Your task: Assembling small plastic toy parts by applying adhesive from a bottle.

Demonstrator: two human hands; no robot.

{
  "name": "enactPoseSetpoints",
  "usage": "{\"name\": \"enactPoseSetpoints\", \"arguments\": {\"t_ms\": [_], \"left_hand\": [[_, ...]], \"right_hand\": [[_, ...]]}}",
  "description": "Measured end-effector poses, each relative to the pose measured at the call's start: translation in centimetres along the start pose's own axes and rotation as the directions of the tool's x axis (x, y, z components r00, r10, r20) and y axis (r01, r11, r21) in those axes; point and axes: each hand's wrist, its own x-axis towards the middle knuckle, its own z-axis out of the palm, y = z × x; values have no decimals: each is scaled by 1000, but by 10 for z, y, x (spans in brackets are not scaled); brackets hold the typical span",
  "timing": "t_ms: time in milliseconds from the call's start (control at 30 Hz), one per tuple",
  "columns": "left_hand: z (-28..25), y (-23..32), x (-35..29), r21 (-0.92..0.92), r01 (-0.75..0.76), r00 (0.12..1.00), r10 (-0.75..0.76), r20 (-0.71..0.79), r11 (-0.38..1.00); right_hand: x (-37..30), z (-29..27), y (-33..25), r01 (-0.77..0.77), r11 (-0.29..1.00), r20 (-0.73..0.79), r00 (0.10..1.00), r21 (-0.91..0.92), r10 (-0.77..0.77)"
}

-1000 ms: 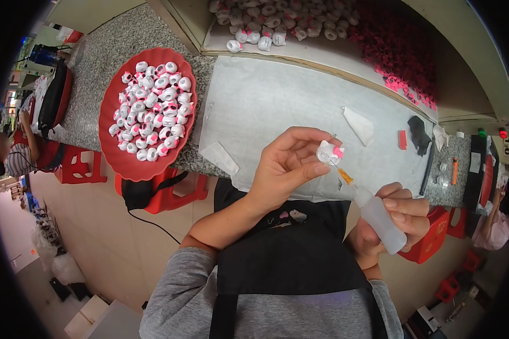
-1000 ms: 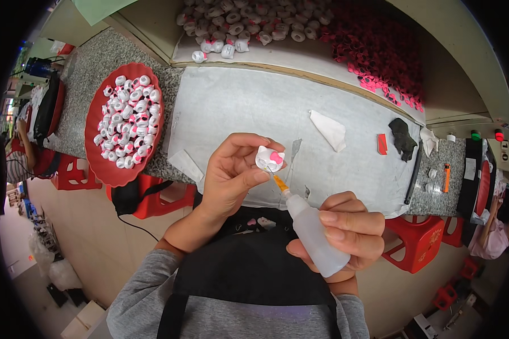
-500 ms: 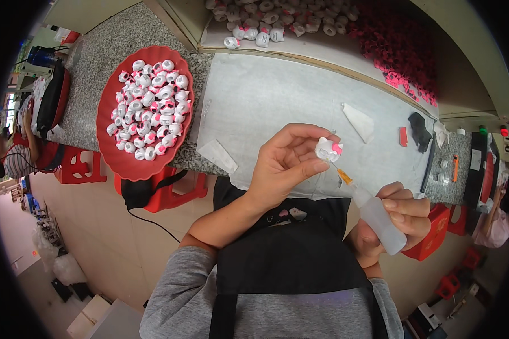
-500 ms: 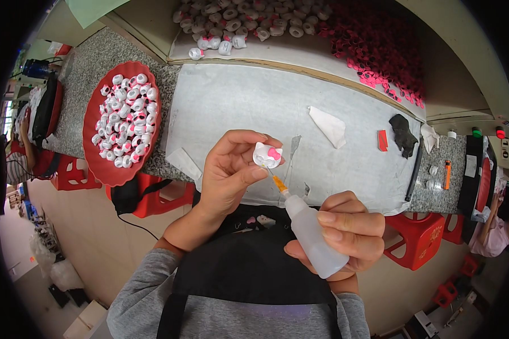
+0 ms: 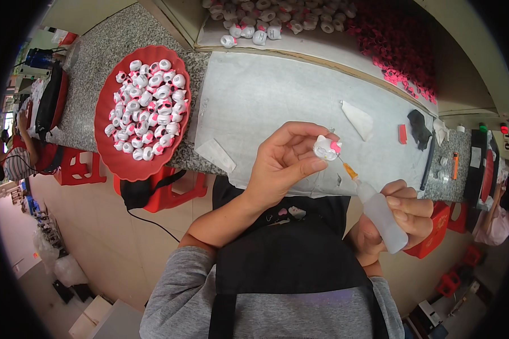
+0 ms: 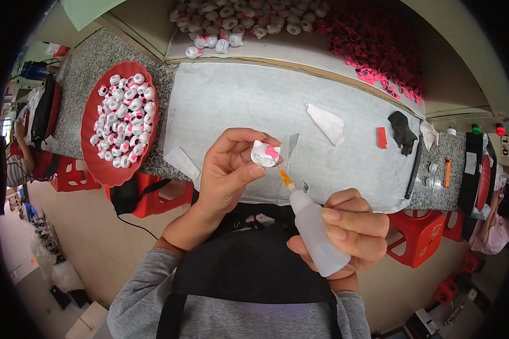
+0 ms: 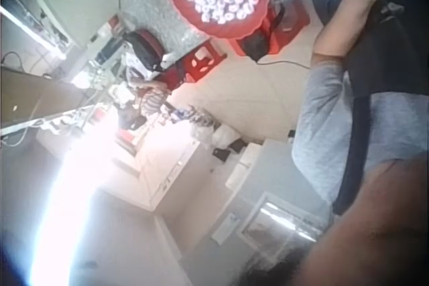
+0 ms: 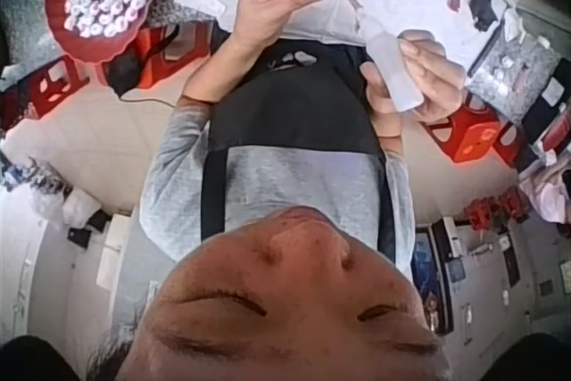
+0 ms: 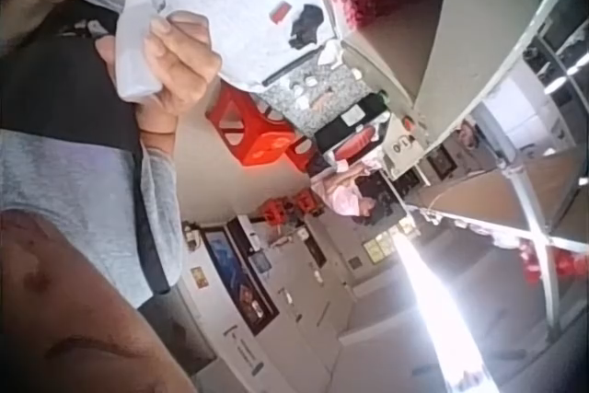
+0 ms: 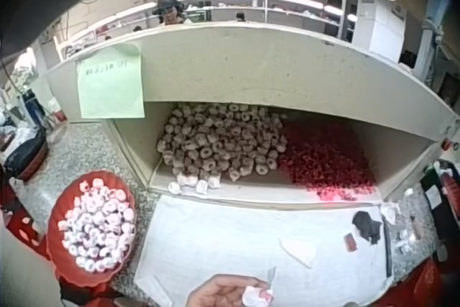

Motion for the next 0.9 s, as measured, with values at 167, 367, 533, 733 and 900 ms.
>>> {"name": "enactPoseSetpoints", "arguments": {"t_ms": [167, 367, 533, 733, 900], "left_hand": [[0, -2, 0, 2, 12, 1000, -12, 1, 1000], [0, -2, 0, 17, 14, 1000, -14, 9, 1000], [0, -3, 0, 25, 12, 1000, -12, 3, 1000], [0, -4, 0, 52, -8, 1000, 7, 9, 999], [-1, -6, 0, 126, -64, 998, 61, 29, 990]], "right_hand": [[-2, 0, 1, -7, 1000, 15, 1000, -9, 7], [0, -7, -6, -118, 990, 117, 987, 71, 110], [-1, -7, -6, -118, 990, 132, 985, 75, 108], [-2, -1, -2, -81, 996, 77, 994, 37, 78], [-3, 2, 0, -46, 999, 31, 998, -3, 46]]}}
